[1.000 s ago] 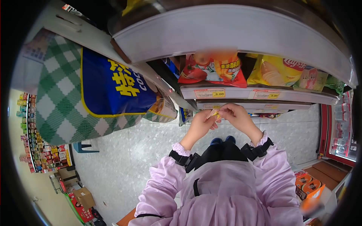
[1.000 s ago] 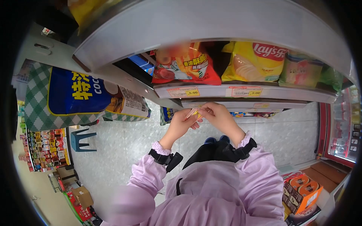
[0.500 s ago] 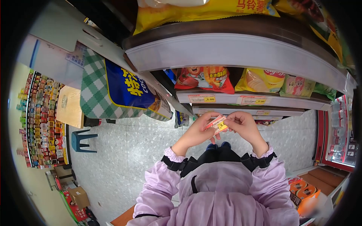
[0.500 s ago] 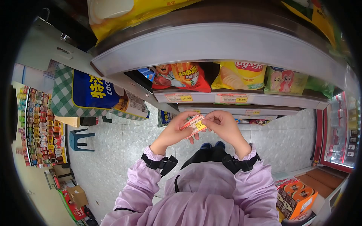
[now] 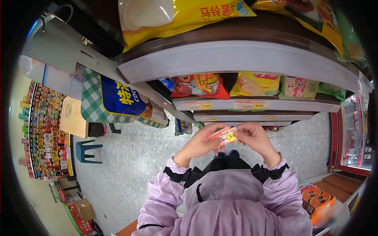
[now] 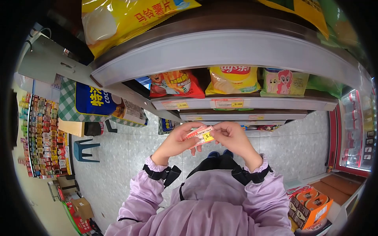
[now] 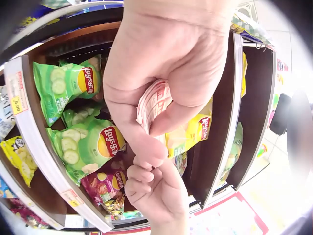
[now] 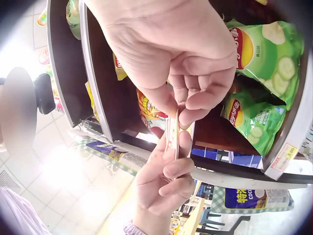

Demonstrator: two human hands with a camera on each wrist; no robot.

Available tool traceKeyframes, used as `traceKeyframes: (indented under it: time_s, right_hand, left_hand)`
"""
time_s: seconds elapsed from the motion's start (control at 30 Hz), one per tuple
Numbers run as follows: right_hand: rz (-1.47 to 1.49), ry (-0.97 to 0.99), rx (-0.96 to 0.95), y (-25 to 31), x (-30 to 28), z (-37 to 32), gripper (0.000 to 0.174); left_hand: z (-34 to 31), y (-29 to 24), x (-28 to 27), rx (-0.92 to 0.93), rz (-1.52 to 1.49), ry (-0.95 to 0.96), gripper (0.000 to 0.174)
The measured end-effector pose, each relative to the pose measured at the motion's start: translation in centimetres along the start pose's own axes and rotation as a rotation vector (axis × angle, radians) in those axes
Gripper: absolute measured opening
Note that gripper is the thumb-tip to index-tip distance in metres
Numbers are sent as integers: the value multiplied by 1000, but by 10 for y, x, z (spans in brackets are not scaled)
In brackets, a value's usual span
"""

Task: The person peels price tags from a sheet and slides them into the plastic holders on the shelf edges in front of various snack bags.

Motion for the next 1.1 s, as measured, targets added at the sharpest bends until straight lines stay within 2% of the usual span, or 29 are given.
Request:
traceKeyframes:
  time_s: [0.3, 0.6, 0.87, 1.1]
  right_hand:
    - [-1, -9, -63, 7, -7, -11, 15]
    - [88, -58, -77, 0, -19, -19, 14]
    - [65, -68, -90, 7, -31, -27, 12]
    - [32, -72, -112, 13, -40, -35, 12]
  left_hand:
    - [13, -2, 10, -43, -9, 3, 37]
    - [28, -2, 20, -59, 6, 59, 43]
    - [40, -5, 26, -81, 0, 80, 38]
    - [50, -7, 38, -21, -74, 112, 41]
Point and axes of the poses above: each hand's wrist, its own z-axis towards the middle knuckle, its own x-axis out of the palm, y = z × x, the point moved 6 cm from there along z, towards the middle knuckle, and after that the axes turned 12 degrees about y, right-handed, at the moved point
